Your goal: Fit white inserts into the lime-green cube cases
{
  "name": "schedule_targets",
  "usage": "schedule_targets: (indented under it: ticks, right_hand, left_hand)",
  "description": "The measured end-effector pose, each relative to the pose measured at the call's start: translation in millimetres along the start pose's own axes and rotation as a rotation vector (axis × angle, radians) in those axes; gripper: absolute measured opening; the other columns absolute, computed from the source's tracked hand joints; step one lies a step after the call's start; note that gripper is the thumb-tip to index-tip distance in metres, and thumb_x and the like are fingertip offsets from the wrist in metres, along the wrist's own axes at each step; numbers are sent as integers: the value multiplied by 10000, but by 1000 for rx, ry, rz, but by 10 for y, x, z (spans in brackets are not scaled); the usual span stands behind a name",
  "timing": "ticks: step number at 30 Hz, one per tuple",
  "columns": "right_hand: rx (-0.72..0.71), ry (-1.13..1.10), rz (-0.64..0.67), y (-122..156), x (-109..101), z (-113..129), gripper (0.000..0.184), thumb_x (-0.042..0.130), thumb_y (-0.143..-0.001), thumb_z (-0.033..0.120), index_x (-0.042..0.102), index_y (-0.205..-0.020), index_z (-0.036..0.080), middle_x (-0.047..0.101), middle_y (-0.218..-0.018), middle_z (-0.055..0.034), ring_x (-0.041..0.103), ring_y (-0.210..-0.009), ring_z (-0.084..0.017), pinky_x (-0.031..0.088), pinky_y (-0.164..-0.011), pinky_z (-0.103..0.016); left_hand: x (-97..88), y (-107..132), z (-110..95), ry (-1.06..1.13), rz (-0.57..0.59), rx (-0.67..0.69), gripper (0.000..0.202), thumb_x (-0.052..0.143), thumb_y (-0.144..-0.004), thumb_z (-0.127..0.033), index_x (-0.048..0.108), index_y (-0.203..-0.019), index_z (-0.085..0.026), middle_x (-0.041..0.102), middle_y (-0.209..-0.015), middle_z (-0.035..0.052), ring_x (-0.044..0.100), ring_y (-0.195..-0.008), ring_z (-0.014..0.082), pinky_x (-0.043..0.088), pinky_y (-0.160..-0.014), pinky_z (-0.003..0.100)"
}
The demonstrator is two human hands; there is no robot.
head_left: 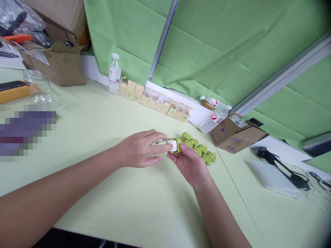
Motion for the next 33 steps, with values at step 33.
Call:
schedule_targets:
  ticks: [33]
  right_hand:
    - [-16,51,5,24,39,21,144,689,-876,318,745,-971,225,717,-1037,-32,633,-933,-167,551,-858,-306]
  left_hand:
    - [12,17,15,57,-39,-15,345,632,-874,-205,573,-1213,-196,594,-1203,126,594,-988,218,543,-869,360]
Point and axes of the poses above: each hand's wrist, its own y-axis away from the middle knuckle, its own x-axis out of the palm, z = x × y, the point moved 4 cm from there along -y, towards the middle knuckle
